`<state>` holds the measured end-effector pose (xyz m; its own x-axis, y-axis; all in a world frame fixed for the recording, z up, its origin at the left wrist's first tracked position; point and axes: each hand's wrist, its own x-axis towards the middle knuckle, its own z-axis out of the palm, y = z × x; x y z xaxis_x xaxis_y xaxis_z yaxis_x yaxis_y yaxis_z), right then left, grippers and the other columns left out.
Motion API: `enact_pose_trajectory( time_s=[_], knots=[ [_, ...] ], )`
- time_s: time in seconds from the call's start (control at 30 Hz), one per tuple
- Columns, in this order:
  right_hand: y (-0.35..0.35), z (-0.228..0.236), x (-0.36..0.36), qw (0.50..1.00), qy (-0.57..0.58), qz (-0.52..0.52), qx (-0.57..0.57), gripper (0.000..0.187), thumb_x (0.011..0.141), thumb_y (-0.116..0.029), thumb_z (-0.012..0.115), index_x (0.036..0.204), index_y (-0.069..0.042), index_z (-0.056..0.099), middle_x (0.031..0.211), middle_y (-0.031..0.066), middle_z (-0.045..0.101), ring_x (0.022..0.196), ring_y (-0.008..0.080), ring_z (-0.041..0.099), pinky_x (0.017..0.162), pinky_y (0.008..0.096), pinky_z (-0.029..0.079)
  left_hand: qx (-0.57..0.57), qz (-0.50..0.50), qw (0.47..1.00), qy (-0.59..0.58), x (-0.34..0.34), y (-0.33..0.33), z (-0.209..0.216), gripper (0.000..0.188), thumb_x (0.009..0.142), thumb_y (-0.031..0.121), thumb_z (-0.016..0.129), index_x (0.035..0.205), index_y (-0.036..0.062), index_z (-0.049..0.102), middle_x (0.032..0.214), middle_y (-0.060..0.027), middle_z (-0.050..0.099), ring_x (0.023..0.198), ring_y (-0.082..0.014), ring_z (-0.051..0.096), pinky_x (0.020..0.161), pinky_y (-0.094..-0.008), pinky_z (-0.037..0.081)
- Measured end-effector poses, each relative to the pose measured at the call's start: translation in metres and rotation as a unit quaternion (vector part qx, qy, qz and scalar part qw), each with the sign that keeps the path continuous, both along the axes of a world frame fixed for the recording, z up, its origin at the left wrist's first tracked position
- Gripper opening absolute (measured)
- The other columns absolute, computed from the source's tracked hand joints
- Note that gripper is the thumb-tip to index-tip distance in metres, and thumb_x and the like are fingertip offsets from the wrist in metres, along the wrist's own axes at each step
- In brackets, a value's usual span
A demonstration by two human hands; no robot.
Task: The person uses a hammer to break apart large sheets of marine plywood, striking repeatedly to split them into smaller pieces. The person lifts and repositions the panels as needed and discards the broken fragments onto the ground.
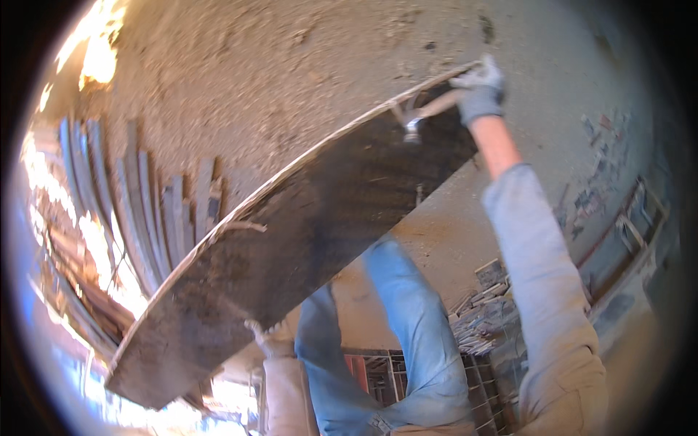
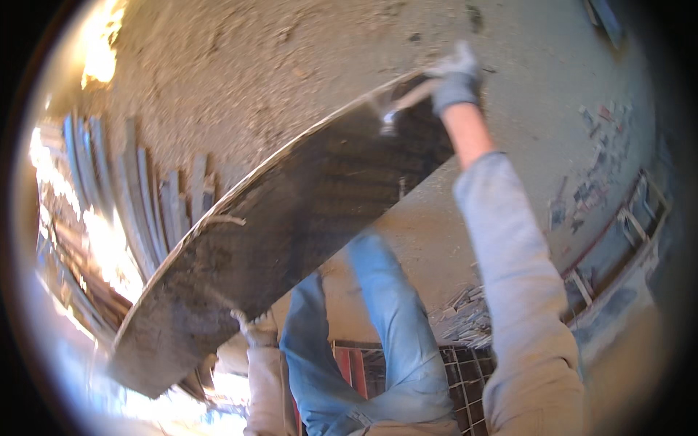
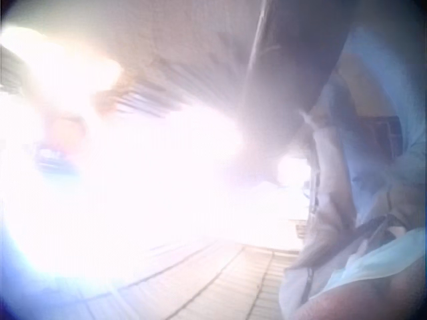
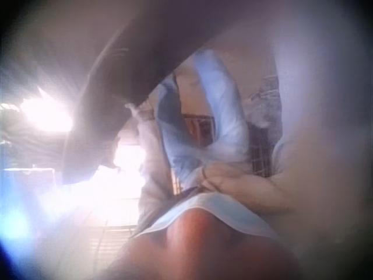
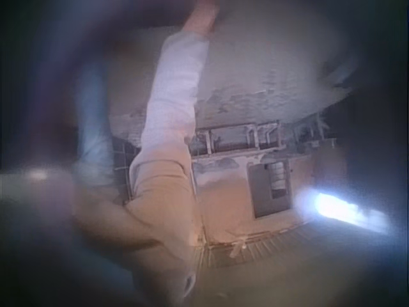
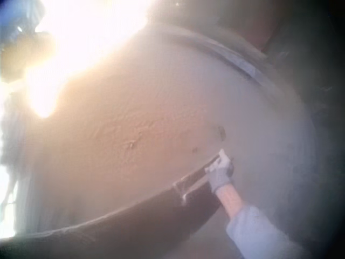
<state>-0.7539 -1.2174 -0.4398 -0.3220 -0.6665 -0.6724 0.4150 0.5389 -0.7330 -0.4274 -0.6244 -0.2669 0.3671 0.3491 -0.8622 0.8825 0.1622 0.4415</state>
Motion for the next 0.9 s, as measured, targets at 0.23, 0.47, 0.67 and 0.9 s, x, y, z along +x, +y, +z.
enact_pose_trajectory(
  time_s=[0.23, 0.47, 0.67, 0.9],
  knots=[
    [-0.027, 0.008, 0.02, 0.998, 0.053, 0.015, 0.034, 0.043, 0.105, -0.037, 0.058, 0.069, -0.017, 0.045, 0.052, -0.001, 0.038, 0.041, 0.016, 0.038, 0.048, 0.0405, 0.044, 0.073, 0.035, 0.997, 0.021, 0.006, 0.017, -0.019, 0.088, 0.082, 0.063, 0.078, 0.144, 0.0064, 0.052, 0.15, -0.0074, 0.053, 0.132, -0.0293, 0.05, 0.116, -0.0445, 0.04],
    [0.097, 0.066, -0.008, 0.99, 0.013, -0.053, -0.127, 0.059, 0.111, -0.038, 0.04, 0.055, -0.02, 0.038, 0.047, 0.0012, 0.039, 0.04, 0.0204, 0.039, 0.058, 0.0438, 0.05, -0.182, -0.045, 0.981, 0.043, -0.007, 0.012, 0.003, 0.097, 0.089, 0.074, 0.062, 0.155, 0.0055, 0.042, 0.156, -0.0129, 0.049, 0.141, -0.0357, 0.044, 0.12, -0.0521, 0.035],
    [0.067, 0.096, 0.053, 0.975, 0.222, -0.002, -0.005, 0.052, 0.106, -0.043, 0.054, 0.065, -0.013, 0.045, 0.053, 0.0017, 0.048, 0.044, 0.0167, 0.047, 0.047, 0.0364, 0.047, 0.012, -0.059, 0.998, 0.011, -0.022, -0.018, 0.011, 0.088, 0.086, 0.063, 0.075, 0.15, 0.0105, 0.047, 0.156, -0.0069, 0.047, 0.137, -0.031, 0.046, 0.119, -0.0506, 0.037],
    [0.221, 0.117, 0.096, 0.905, 0.232, 0.324, -0.151, 0.049, 0.097, -0.036, 0.071, 0.061, -0.018, 0.044, 0.055, -0.0035, 0.048, 0.048, 0.0121, 0.047, 0.048, 0.0311, 0.042, 0.042, -0.13, 0.99, -0.013, -0.014, 0.002, 0.001, 0.093, 0.089, 0.067, 0.069, 0.156, 0.0112, 0.039, 0.163, -0.0074, 0.037, 0.144, -0.0291, 0.037, 0.122, -0.0458, 0.03]
  ],
)
